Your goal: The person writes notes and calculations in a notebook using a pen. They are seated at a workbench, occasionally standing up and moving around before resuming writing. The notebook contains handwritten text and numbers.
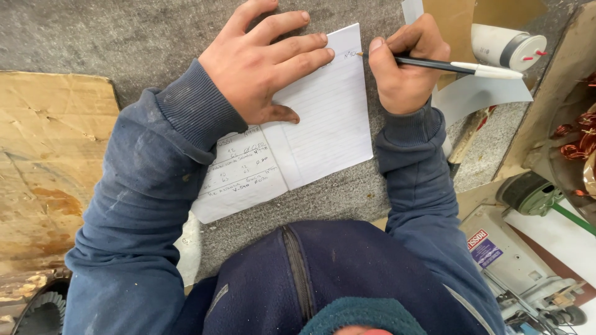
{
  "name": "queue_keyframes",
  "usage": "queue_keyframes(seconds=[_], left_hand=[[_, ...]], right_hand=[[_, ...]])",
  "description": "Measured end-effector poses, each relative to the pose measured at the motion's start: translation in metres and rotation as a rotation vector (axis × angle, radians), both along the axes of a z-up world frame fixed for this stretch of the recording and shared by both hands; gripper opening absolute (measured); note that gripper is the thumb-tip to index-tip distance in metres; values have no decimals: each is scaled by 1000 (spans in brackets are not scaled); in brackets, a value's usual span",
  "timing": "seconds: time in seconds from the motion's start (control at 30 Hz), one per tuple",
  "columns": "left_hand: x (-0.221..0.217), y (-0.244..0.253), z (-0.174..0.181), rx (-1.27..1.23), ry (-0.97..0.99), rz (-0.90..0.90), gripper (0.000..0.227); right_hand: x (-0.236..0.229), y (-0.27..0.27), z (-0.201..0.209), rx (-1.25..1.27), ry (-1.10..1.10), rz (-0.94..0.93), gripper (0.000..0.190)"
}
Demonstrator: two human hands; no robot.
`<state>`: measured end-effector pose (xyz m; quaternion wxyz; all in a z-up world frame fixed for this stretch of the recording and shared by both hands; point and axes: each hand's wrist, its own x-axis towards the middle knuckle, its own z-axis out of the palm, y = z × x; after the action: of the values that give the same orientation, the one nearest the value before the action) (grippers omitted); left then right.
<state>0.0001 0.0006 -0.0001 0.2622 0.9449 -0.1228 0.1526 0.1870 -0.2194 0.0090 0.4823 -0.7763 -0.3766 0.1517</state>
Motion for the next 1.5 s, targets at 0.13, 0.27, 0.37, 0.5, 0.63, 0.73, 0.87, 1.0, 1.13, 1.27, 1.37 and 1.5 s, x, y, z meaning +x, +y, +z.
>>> queue_keyframes(seconds=[0.13,0.27,0.37,0.5,0.63,0.73,0.87,1.0,1.13,1.27,1.37,1.5], left_hand=[[0,0,0,-11,-14,-4,94],[0,0,0,-10,-10,-4,92],[0,0,0,-4,-15,-1,94],[0,0,-1,2,-19,-5,95],[-1,1,0,-10,-7,-9,91],[0,0,0,-5,-19,-14,92],[0,1,1,-7,5,-28,94],[2,1,-1,34,-48,-26,91],[-1,3,-2,-66,0,-43,91],[2,22,21,-685,90,-114,61],[-4,29,17,-1039,71,-137,45],[4,25,5,-771,50,-70,42]], right_hand=[[0,0,2,0,-66,-20,28],[1,-1,0,9,-67,-21,29],[0,0,0,-13,-90,-49,27],[0,0,1,-6,-79,-31,28],[0,2,1,14,-45,-14,29],[1,0,2,48,-30,-21,28],[4,-2,-2,52,-24,-38,27],[9,-2,-7,109,-110,-55,29],[8,-1,-12,69,-101,-42,29],[13,-2,-26,132,-162,-39,35],[-15,-3,-15,324,-85,-170,22],[-67,-59,14,336,-65,161,11]])
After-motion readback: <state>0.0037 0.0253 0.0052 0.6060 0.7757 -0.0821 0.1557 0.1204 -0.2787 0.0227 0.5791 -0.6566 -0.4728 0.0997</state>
